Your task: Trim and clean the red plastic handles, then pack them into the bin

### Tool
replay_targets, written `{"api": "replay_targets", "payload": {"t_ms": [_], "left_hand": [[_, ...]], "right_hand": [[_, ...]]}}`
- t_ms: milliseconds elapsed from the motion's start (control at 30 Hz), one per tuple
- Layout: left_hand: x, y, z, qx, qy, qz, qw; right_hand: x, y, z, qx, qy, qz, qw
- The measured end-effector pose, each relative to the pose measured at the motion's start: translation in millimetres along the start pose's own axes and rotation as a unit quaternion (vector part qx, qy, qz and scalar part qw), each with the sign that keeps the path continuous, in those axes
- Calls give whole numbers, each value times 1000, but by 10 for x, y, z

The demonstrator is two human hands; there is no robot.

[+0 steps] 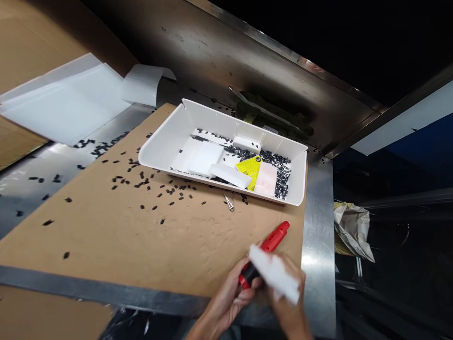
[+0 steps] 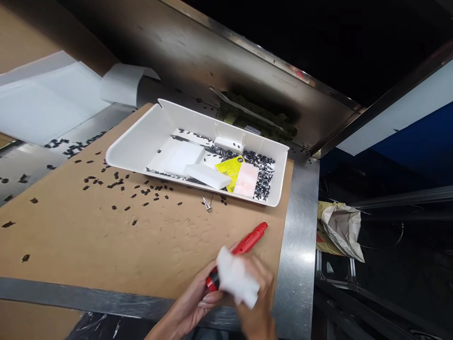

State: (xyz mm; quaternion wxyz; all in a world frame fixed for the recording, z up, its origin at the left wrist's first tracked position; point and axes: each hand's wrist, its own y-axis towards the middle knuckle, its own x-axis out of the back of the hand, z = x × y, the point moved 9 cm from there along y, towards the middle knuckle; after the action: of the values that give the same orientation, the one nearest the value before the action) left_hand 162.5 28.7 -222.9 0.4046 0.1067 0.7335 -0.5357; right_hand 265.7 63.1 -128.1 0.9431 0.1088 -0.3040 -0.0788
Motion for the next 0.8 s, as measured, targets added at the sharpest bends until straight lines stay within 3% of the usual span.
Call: {"api": "replay_targets", "payload": {"t_ms": [133, 267, 400, 533, 667, 800], "left_hand": [[-7, -15, -12, 22, 0, -7, 1000], [58, 4, 10, 33, -13, -12, 999], [72, 43, 6, 23, -18, 23, 999], [75, 60, 0, 29, -21, 35, 999], [81, 53, 10, 29, -9, 16, 999], [110, 10, -2, -6, 54, -43, 998]], "right_hand": [[228, 55, -94, -21, -34, -104, 994], [121, 107, -136, -11, -22, -41, 999], [276, 84, -238, -34, -59, -141, 988], [126, 75, -233, -22, -53, -76, 995], [242, 23, -209, -46, -82, -146, 985], [43, -40, -73, -13, -40, -33, 999]]}}
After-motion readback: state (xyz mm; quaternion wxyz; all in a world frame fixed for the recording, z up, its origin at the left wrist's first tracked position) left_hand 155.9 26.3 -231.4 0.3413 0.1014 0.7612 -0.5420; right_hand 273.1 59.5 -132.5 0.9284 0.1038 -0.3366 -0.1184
